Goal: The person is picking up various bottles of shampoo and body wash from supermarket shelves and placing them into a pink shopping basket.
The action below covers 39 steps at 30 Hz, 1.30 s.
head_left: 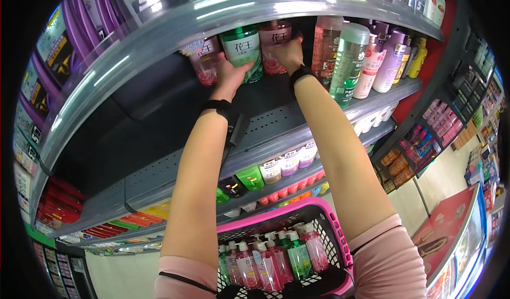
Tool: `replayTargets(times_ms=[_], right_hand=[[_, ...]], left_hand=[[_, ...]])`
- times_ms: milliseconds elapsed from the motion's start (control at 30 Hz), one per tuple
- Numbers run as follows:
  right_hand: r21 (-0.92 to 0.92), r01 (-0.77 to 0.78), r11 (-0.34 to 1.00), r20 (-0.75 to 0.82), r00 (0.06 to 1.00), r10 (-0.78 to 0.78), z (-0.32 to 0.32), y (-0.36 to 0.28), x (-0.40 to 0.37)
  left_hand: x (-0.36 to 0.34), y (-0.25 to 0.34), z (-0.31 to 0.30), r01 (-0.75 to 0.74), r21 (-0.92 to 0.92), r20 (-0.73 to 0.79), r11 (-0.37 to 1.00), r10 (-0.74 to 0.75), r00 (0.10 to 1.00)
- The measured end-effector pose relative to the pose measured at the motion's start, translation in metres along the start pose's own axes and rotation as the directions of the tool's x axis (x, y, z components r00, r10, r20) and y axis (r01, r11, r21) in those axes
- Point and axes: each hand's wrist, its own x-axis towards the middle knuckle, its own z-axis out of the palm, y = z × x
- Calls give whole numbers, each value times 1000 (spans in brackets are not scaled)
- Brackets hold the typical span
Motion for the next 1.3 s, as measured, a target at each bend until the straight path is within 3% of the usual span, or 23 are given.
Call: replayTargets(times_ms=[67,233,300,333,400,433,467,533,600,667,733,767,900,1033,1133,1200,1267,1300], right_hand=[[156,76,985,-18,997,-74,9,9,11],[-45,-94,995,-25,995,93,-14,-10,7],[25,-139,990,160,978,133,-22,-13,3],[27,-138,990,161,978,132,-19,-12,0],[3,-117,993,-35,992,117,-10,-13,-10],[49,-25,998,-82,996,29,-14,-15,-20],[56,-24,998,-81,996,28,-16,-18,-28],[116,48,992,-47,998,-43,-20,-21,-44],[115,112,987,-82,991,-103,-19,-23,-56],[106,115,988,-52,993,-110,-23,-31,-60],[129,207,970,-48,978,-202,-28,-44,-59],[153,292,944,-46,956,-288,-30,-49,-59],[-4,396,918,119,912,-393,-45,-63,-59],[-167,375,912,208,917,-340,-53,-71,-77],[-28,321,947,284,911,-300,-72,-77,-104],[-47,370,928,335,881,-335,-85,-74,-120],[-118,393,912,424,850,-312,-109,-79,-142],[-29,431,902,434,819,-377,-120,-79,-154]], left_hand=[[-3,11,6,-17,-74,-143,997,6,990],[-6,34,3,144,-1,-83,990,-143,986],[-12,44,3,208,78,-83,975,-201,976],[-13,43,3,208,80,-85,975,-201,976],[-16,36,5,109,-70,-104,992,-116,988],[-15,31,3,27,-81,-98,996,-35,995],[-20,25,4,59,-110,-95,992,-69,993],[-36,24,-5,-64,-103,-163,993,46,985],[-47,33,-26,-148,-74,-106,986,139,985],[-50,58,-52,-248,109,-65,963,256,964],[-50,80,-70,-316,131,-94,940,329,940],[-54,89,-79,-231,155,-93,961,247,964],[-70,117,-105,-219,302,19,928,224,974],[-104,135,-119,-213,318,54,924,207,977],[-140,148,-135,-206,267,180,942,161,970],[-167,152,-145,-212,257,195,943,164,967],[-200,162,-156,-199,112,232,974,169,958],[-219,165,-161,-187,93,226,978,162,960]])
